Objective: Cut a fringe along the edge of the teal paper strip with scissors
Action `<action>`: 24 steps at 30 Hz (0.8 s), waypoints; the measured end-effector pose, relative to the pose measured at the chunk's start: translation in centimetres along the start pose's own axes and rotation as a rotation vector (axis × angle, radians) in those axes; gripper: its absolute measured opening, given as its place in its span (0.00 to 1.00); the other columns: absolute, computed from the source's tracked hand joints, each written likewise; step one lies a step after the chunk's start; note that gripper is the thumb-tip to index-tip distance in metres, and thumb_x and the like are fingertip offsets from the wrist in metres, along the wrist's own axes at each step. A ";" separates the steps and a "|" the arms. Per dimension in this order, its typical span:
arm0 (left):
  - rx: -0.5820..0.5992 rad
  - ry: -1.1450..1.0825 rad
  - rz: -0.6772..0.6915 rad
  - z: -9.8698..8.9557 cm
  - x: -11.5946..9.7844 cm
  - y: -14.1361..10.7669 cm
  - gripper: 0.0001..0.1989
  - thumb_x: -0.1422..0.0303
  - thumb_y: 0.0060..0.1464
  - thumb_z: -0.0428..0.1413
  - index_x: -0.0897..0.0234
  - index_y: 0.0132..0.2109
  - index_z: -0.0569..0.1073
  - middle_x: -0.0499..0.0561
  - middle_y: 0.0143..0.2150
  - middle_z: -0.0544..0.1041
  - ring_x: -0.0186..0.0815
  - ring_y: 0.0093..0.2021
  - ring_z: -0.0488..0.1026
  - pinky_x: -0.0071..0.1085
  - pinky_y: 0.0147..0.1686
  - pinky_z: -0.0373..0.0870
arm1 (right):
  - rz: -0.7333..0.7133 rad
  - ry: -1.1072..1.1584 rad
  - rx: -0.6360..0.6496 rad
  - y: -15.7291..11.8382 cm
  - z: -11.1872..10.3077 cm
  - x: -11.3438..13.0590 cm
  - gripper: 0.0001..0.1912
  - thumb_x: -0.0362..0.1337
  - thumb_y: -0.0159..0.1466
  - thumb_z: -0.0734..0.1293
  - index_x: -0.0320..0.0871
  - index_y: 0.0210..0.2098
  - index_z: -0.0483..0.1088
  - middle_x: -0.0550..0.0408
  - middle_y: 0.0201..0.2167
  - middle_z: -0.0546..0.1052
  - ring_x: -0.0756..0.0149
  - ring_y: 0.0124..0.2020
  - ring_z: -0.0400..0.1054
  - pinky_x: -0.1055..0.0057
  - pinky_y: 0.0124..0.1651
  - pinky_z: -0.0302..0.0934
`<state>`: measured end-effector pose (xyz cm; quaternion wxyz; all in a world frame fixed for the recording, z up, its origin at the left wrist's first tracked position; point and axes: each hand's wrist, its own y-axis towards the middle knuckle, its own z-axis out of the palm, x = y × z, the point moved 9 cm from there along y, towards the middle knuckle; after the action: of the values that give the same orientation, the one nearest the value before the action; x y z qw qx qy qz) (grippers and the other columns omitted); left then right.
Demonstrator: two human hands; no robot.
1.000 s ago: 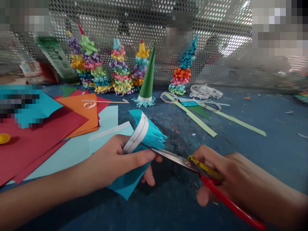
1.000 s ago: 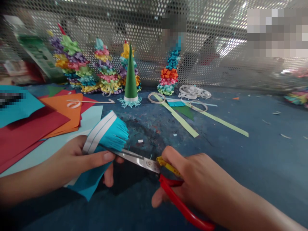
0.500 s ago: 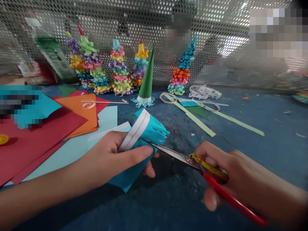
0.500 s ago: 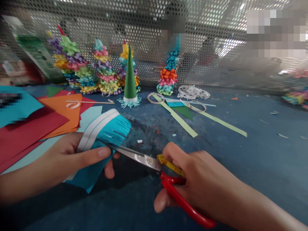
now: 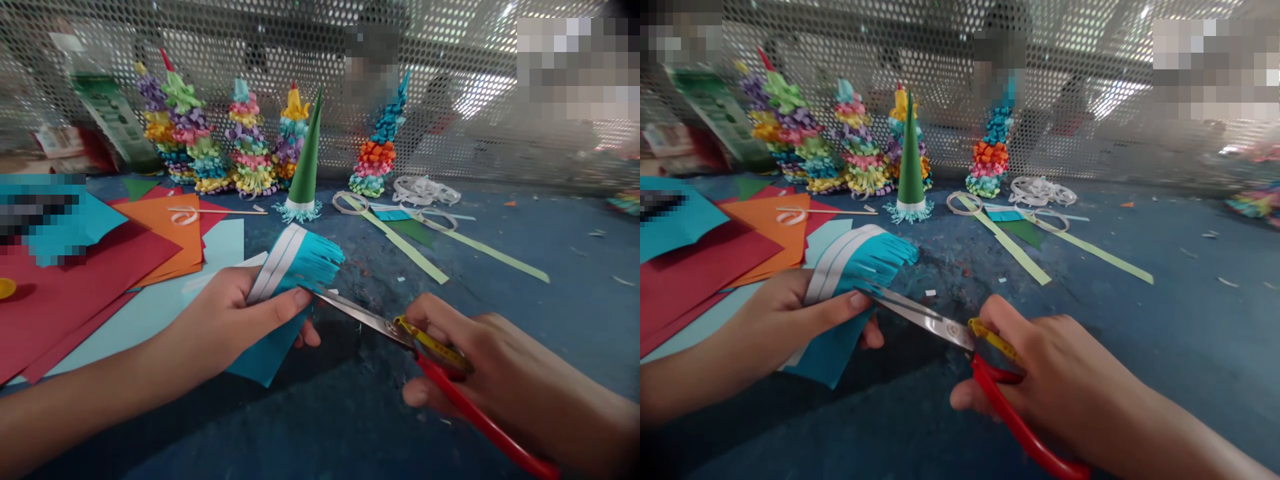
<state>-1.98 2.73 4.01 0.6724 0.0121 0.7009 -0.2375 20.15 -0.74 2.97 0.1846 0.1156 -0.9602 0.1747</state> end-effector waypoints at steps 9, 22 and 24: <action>-0.005 0.079 -0.025 -0.2 0.2 0.1 0.12 0.69 0.62 0.64 0.60 0.29 0.83 0.42 0.27 0.86 0.30 0.29 0.80 0.19 0.28 0.71 | 0.002 -0.029 0.006 0.3 -0.1 0.9 0.17 0.48 0.62 0.76 0.52 0.34 0.64 0.66 0.14 0.73 0.64 0.13 0.64 0.71 0.19 0.49; 0.060 0.078 -0.076 -0.1 1.2 0.3 0.13 0.65 0.62 0.65 0.60 0.28 0.84 0.45 0.27 0.86 0.32 0.29 0.80 0.21 0.31 0.74 | -0.073 -0.095 -0.032 0.8 -0.2 -0.5 0.21 0.57 0.60 0.78 0.51 0.37 0.69 0.67 0.16 0.74 0.64 0.16 0.67 0.72 0.23 0.49; 0.082 0.070 -0.096 0.1 1.5 0.4 0.11 0.64 0.60 0.67 0.61 0.29 0.85 0.45 0.27 0.87 0.32 0.29 0.80 0.21 0.32 0.74 | -0.046 -0.098 -0.002 0.7 -0.2 -0.2 0.20 0.52 0.59 0.79 0.51 0.36 0.67 0.65 0.18 0.77 0.62 0.17 0.69 0.71 0.23 0.49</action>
<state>-1.92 2.60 2.46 0.6344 0.0141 0.7133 -0.2974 20.21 -0.03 2.88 0.1416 0.1460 -0.9653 0.1637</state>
